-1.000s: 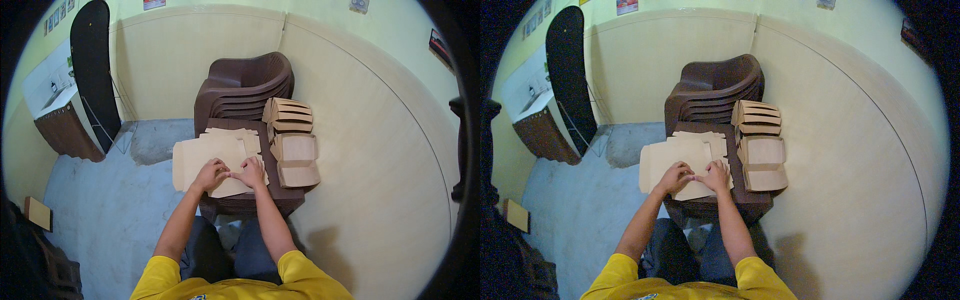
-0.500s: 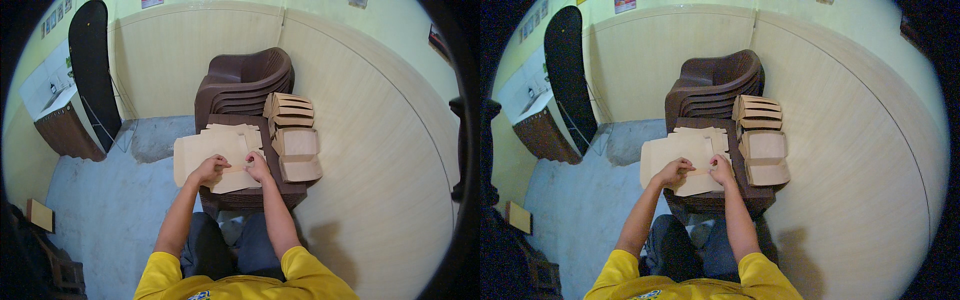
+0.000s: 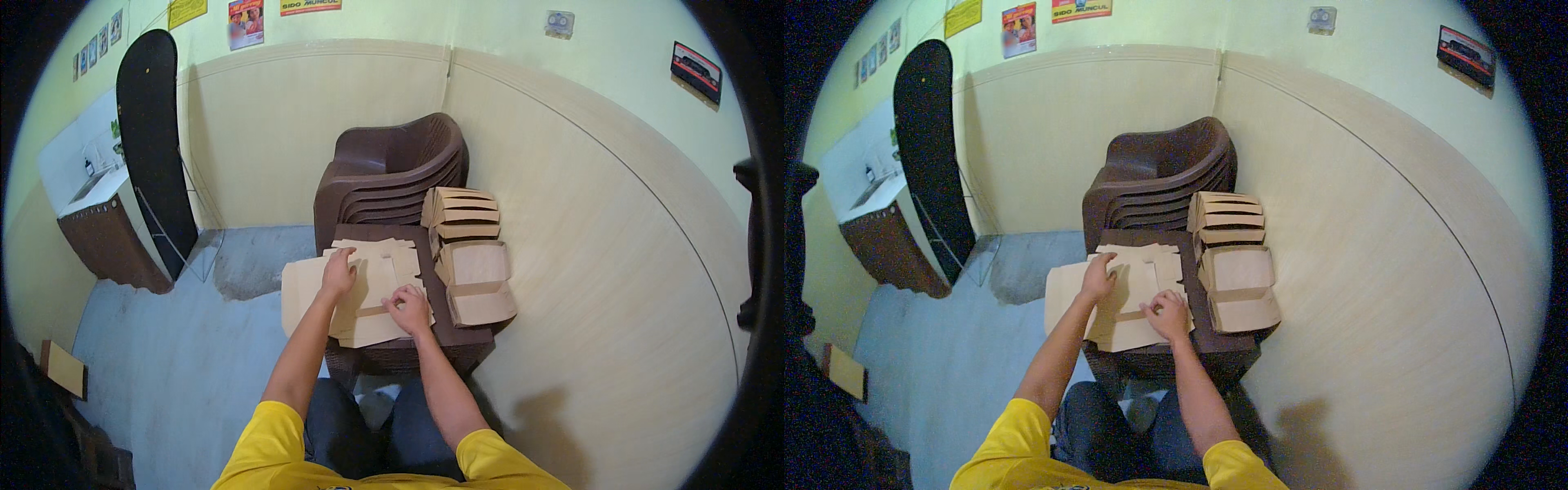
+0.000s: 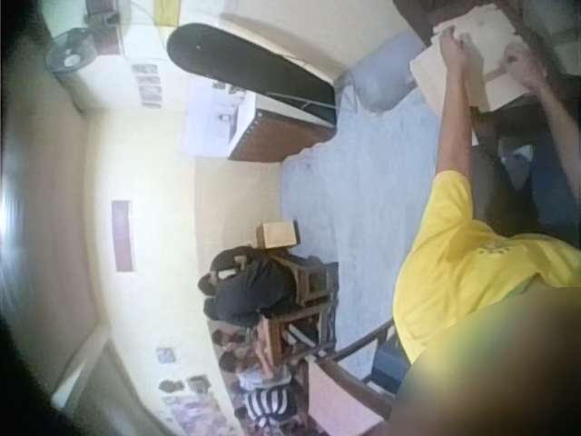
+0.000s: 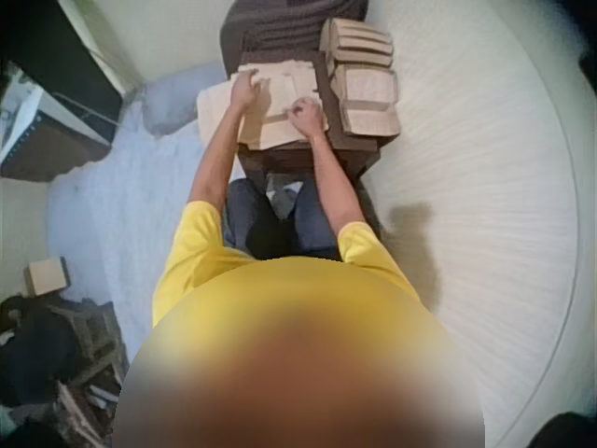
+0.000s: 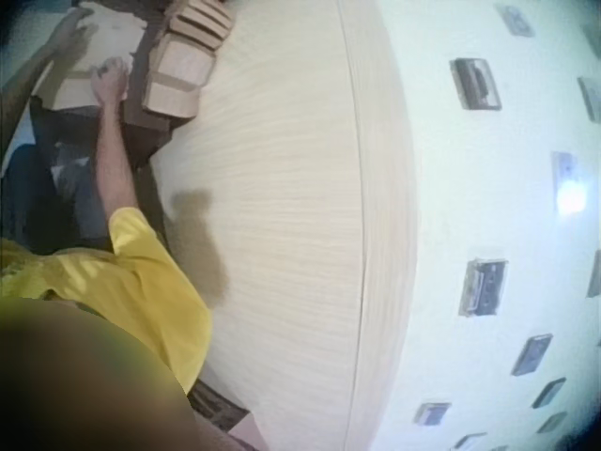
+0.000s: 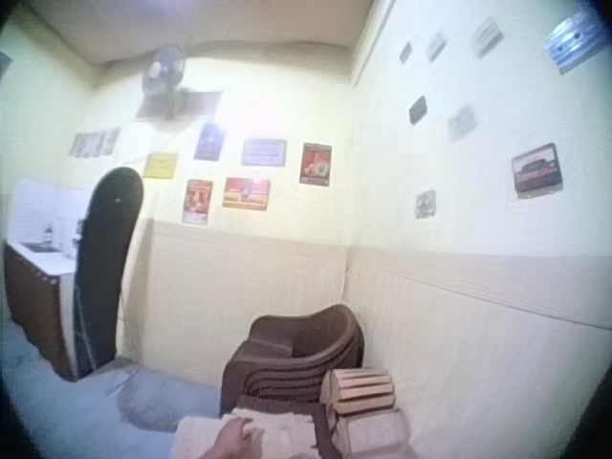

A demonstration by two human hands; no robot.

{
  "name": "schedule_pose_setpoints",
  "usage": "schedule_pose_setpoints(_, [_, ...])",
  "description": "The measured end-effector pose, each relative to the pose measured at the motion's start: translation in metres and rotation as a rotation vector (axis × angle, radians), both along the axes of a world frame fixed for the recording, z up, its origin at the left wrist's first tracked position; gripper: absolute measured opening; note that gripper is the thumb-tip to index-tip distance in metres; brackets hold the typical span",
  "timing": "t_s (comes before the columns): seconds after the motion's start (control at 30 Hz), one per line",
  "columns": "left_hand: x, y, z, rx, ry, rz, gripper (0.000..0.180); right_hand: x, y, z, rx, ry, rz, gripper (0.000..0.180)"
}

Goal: The person folds flat cardboard sheets into small rectangular boxes by hand. They repeatedly pick up a sheet, fold the sides, tuck flaps, and place the finished box into a growing stack on the right side of the table.

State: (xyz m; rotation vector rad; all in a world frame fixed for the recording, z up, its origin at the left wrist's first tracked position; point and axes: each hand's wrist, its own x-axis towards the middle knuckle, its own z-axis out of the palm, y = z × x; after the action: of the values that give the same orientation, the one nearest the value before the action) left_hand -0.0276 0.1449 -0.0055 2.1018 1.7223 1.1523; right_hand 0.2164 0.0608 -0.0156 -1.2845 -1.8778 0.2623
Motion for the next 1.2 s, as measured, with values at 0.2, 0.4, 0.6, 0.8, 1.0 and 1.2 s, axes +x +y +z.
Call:
schedule_pose_setpoints(0.2, [0.016,0.045,-0.010,-0.201,0.304,0.128,0.061,-0.001,-0.001,0.005,-0.154,-0.042,-0.032,0.037])
schedule_pose_setpoints(0.4, [0.002,0.051,-0.008,-0.332,0.348,0.115,0.054,-0.005,-0.003,0.009,-0.125,-0.062,-0.051,0.036])
schedule_pose_setpoints(0.6, [-0.022,0.098,-0.021,-0.395,0.397,0.019,0.063,-0.005,-0.003,0.010,-0.100,-0.075,-0.053,0.034])
schedule_pose_setpoints(0.8, [-0.016,0.081,-0.006,-0.349,0.270,-0.100,0.055,-0.005,-0.001,0.006,-0.136,-0.063,-0.048,0.039])
schedule_pose_setpoints(1.0, [0.003,0.033,-0.005,0.013,0.316,-0.103,0.030,-0.006,0.002,0.005,-0.103,-0.079,-0.056,0.039])
schedule_pose_setpoints(1.2, [0.038,-0.009,-0.012,0.082,0.535,0.031,0.035,-0.006,-0.002,0.006,-0.083,-0.079,-0.077,0.032])
